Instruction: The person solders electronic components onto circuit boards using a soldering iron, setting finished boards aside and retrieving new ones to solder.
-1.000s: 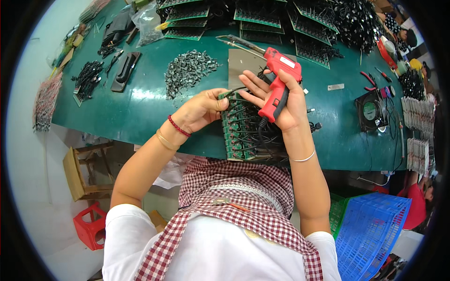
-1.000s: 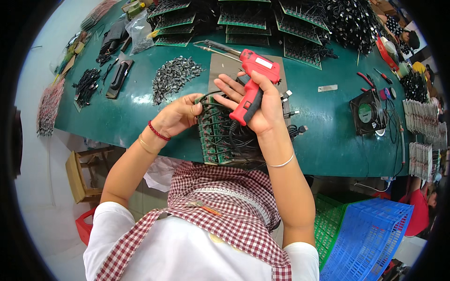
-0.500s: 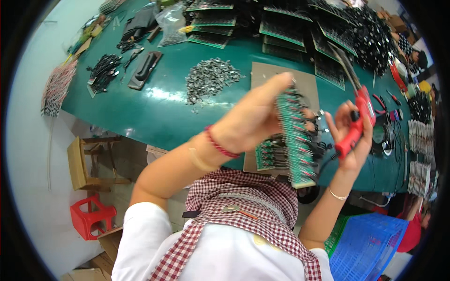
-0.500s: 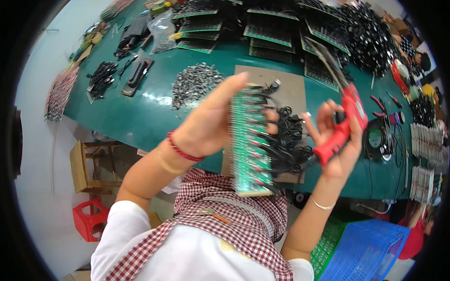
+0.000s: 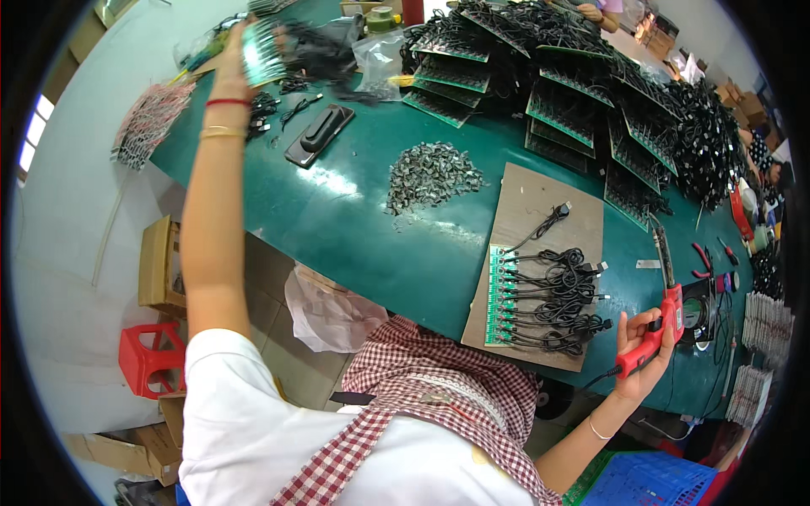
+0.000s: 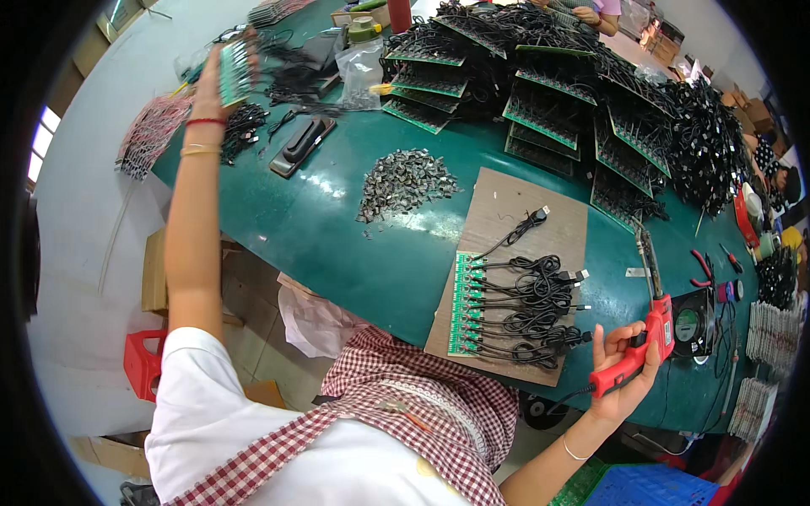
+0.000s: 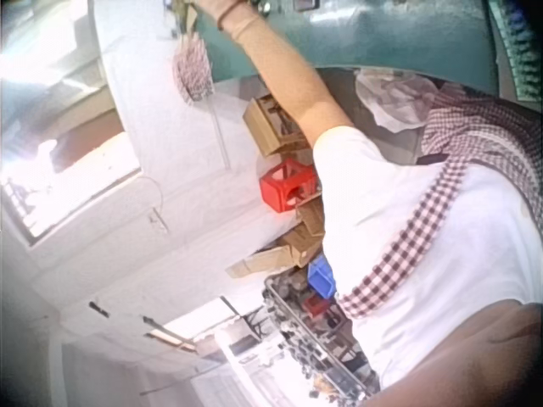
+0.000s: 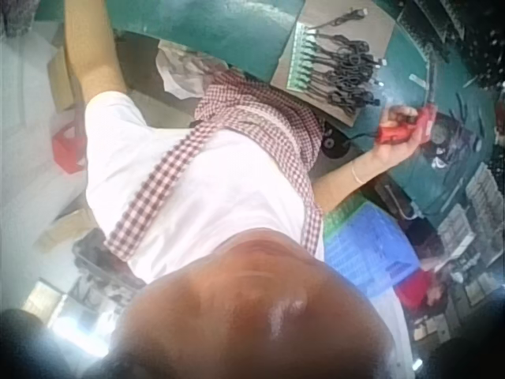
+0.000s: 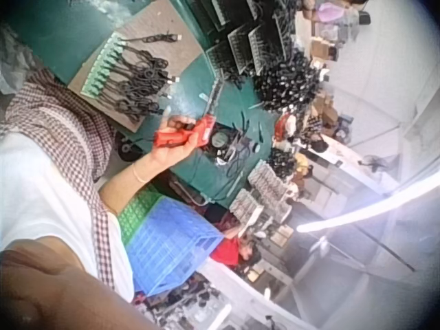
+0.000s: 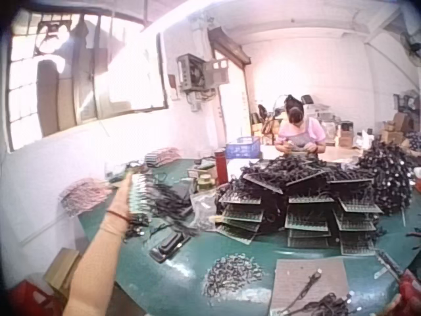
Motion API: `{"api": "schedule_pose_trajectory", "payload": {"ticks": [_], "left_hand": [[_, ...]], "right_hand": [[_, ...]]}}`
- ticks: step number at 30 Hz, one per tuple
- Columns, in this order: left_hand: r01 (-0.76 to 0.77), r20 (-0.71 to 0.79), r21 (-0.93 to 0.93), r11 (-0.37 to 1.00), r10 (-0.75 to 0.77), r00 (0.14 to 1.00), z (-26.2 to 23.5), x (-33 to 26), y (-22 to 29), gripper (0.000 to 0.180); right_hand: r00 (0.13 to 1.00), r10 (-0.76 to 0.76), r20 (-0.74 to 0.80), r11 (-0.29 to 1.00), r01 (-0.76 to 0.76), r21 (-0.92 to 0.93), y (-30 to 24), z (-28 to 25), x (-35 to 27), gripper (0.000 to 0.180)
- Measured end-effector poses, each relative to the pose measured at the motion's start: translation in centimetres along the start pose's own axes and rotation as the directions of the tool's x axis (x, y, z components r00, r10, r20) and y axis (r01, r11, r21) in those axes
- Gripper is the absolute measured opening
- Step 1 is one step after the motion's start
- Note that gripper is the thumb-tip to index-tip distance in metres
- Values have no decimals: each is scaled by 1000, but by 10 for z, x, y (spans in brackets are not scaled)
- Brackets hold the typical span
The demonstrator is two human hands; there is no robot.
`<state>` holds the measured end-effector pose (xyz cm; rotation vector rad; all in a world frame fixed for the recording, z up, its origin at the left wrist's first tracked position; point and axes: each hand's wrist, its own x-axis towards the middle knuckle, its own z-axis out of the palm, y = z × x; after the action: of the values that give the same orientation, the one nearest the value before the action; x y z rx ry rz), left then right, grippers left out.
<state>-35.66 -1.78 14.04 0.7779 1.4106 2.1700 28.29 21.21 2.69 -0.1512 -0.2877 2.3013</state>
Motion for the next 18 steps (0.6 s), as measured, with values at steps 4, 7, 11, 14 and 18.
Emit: {"api": "schedule_pose_trajectory", "payload": {"ticks": [4, 7, 11, 14, 18], "left_hand": [[226, -779, -121, 966, -234, 581, -91, -31, -13, 54], [84, -926, 151, 985, 111, 361, -228, -54, -33, 40], [28, -236, 540, 841, 119, 964, -19, -102, -110, 22], [-197, 305, 794, 575, -97, 947, 114, -164, -146, 12], [-445, 450, 869, 218, 29, 893, 166, -174, -186, 9]], "right_hand": [[999, -8, -34, 1000, 7, -17, 3, 1, -10, 28], [997, 59, -40, 996, -62, -61, 12, 7, -6, 28], [996, 4, -90, 989, -17, -146, 25, 17, 0, 27], [994, -12, -105, 981, -9, -194, 42, 30, 13, 27], [993, 1, -114, 972, -28, -234, 58, 40, 10, 29]]}}
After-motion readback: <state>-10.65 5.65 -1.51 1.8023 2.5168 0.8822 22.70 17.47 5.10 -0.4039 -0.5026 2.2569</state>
